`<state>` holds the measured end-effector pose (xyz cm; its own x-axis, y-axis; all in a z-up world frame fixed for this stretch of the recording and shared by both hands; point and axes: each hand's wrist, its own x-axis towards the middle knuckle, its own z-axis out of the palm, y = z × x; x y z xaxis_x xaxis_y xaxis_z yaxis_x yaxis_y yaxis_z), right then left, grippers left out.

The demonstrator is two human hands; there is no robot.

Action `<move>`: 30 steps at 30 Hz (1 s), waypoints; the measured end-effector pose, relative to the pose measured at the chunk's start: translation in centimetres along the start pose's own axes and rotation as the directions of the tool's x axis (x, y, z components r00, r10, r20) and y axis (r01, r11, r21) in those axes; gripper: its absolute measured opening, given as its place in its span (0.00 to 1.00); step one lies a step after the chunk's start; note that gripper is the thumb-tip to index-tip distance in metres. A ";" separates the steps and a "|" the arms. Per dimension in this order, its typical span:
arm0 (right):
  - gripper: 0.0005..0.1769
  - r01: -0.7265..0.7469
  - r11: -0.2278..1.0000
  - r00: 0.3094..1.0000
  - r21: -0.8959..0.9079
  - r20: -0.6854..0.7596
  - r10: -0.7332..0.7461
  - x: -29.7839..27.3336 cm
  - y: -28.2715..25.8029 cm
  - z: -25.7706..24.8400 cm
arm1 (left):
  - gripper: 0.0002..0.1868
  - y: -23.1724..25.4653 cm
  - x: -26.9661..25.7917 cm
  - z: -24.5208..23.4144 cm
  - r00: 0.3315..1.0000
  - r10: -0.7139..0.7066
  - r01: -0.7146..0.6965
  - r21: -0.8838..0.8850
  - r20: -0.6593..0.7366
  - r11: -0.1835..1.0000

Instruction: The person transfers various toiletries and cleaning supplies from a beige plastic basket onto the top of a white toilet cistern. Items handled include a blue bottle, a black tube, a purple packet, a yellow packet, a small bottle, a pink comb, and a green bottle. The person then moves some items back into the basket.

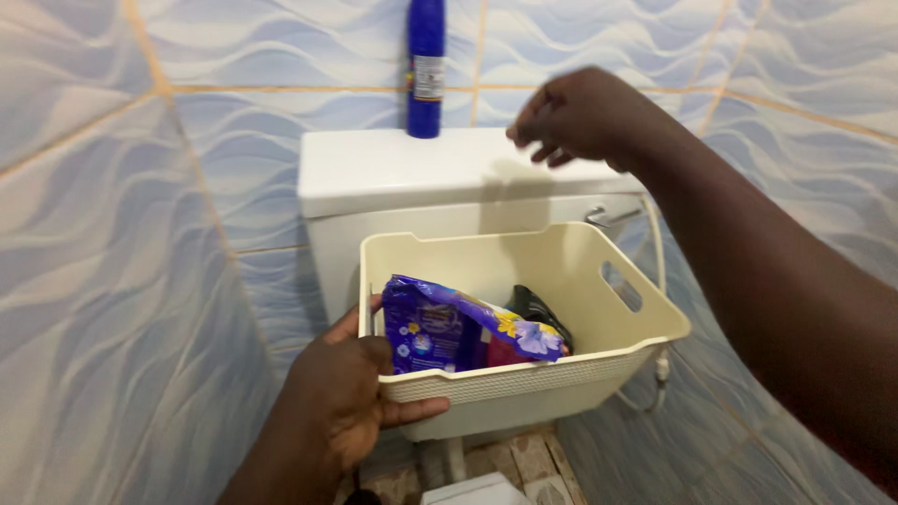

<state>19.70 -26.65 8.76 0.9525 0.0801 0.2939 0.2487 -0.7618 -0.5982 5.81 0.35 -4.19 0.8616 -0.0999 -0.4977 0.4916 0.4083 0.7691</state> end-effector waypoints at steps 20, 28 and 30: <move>0.30 0.040 0.701 0.817 -0.712 0.428 0.387 -12.0 18.0 9.0 | 0.30 -3.7 0.0 5.1 0.996 -0.015 -0.001 0.177 0.089 0.984; 0.39 -0.092 0.803 0.893 -0.589 0.309 0.329 -12.6 14.9 9.1 | 0.32 -3.1 -0.3 4.6 0.998 0.029 -0.039 0.179 0.060 0.983; 0.40 -0.132 0.776 0.862 -0.617 0.315 0.397 -11.8 12.7 7.4 | 0.32 -2.6 -0.6 4.2 0.999 0.013 -0.020 0.143 0.048 0.990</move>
<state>12.95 -32.45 -7.82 0.9752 -0.0308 -0.2194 -0.0412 -0.9982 -0.0430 4.57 -4.51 -4.24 0.8729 -0.1385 -0.4679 0.4877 0.2766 0.8280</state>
